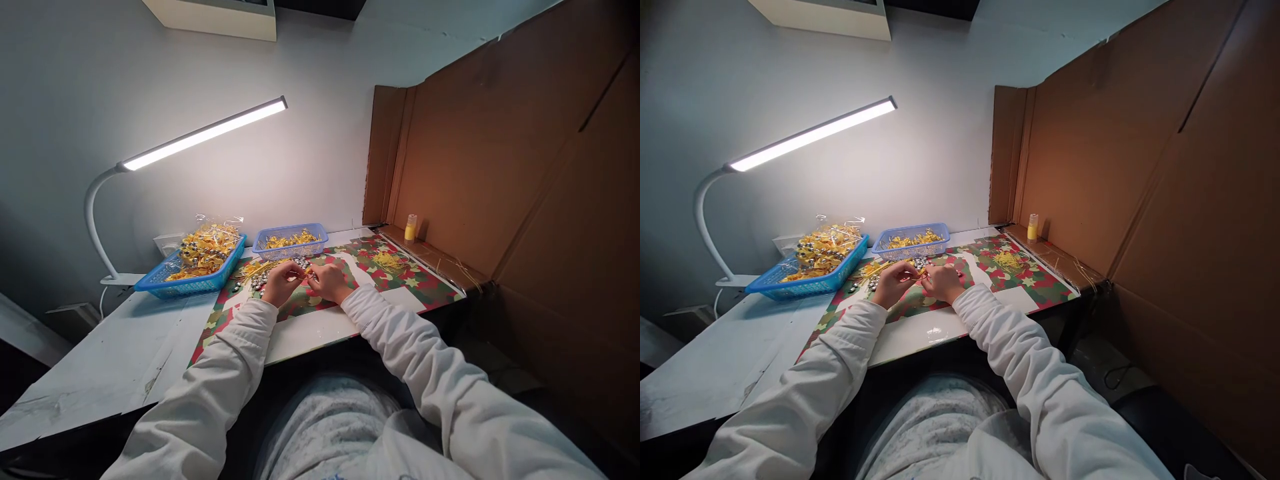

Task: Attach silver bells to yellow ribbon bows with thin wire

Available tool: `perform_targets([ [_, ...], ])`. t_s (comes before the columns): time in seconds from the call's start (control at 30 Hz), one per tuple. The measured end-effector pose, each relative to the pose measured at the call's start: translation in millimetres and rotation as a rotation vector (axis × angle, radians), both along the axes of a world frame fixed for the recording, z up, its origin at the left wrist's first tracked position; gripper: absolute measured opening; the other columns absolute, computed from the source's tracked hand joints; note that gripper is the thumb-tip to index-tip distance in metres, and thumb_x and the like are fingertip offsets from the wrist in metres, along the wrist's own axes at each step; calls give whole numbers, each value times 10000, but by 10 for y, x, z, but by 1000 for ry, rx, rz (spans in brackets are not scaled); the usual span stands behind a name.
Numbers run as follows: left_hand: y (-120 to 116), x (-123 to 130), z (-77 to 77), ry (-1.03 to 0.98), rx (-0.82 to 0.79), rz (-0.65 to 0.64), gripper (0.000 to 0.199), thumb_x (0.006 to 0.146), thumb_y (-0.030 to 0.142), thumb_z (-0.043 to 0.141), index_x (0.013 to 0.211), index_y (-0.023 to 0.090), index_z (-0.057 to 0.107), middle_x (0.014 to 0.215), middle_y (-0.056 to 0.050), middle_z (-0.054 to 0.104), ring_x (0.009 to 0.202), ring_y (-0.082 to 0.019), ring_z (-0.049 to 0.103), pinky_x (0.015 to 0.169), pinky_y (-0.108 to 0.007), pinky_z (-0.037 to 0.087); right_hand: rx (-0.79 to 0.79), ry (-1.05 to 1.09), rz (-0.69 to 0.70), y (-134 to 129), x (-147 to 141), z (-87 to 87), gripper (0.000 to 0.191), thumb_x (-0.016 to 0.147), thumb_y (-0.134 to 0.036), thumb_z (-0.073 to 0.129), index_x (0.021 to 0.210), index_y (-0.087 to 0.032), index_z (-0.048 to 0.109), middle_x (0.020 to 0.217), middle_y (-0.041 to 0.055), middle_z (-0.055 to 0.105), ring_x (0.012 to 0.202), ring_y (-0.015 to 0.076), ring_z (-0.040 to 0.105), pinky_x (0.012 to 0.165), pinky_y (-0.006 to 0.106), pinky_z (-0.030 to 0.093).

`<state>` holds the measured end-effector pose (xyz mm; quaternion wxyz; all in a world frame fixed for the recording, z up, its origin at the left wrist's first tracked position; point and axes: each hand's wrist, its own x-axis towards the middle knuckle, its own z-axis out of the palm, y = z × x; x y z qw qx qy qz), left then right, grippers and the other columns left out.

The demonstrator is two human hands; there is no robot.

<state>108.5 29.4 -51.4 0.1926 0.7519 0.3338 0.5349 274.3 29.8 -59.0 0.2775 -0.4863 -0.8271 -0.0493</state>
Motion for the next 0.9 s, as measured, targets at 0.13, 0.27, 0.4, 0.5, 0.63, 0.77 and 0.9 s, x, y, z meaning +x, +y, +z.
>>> perform_targets([
  [0.13, -9, 8, 17, -4, -1, -20, 79, 671, 242, 682, 645, 192, 627, 672, -17, 622, 634, -136, 581, 609, -261, 524, -60, 149, 16, -22, 19, 21, 210, 892, -259, 466, 848, -179, 655, 728, 42, 670, 670, 171, 551, 624, 268, 312],
  [0.27, -1, 13, 11, -11, -5, -20, 103, 675, 262, 688, 645, 188, 624, 668, -19, 622, 633, -137, 579, 608, -260, 523, -118, 317, 79, -14, 32, 20, 198, 874, -228, 473, 785, -173, 642, 656, 8, 624, 610, 139, 502, 578, 244, 300],
  [0.4, 6, 11, -2, 9, 5, 54, 130, 686, 298, 693, 682, 187, 625, 672, -16, 624, 627, -136, 578, 593, -252, 519, -125, 393, 118, 2, 37, 7, 172, 839, -208, 494, 724, -175, 617, 602, -14, 577, 565, 125, 460, 545, 236, 287],
  [0.5, 5, 3, -5, 64, 22, 100, 121, 701, 301, 681, 714, 193, 628, 663, -9, 629, 606, -131, 572, 582, -247, 508, -110, 384, 110, 9, 40, -3, 169, 839, -215, 496, 733, -181, 623, 596, -16, 574, 561, 125, 459, 539, 238, 278],
  [0.63, 9, -8, -14, 123, 33, 67, 92, 722, 295, 662, 718, 210, 630, 675, -16, 654, 619, -145, 596, 617, -270, 528, -86, 353, 83, 19, 41, -10, 166, 837, -222, 510, 731, -183, 630, 612, -10, 593, 567, 126, 469, 546, 239, 284],
  [0.77, 22, -16, -29, 139, 35, 63, 89, 732, 304, 657, 728, 218, 633, 700, -23, 672, 638, -156, 613, 635, -287, 546, -91, 352, 93, 26, 50, -9, 156, 823, -214, 519, 725, -183, 637, 610, -15, 596, 568, 122, 480, 559, 235, 306],
  [0.9, 24, -24, -27, 136, 44, 69, 86, 733, 296, 653, 739, 212, 638, 706, -30, 681, 647, -161, 625, 636, -287, 546, -90, 375, 122, 21, 63, -8, 147, 799, -188, 517, 733, -179, 648, 597, -23, 587, 566, 117, 485, 560, 227, 317],
])
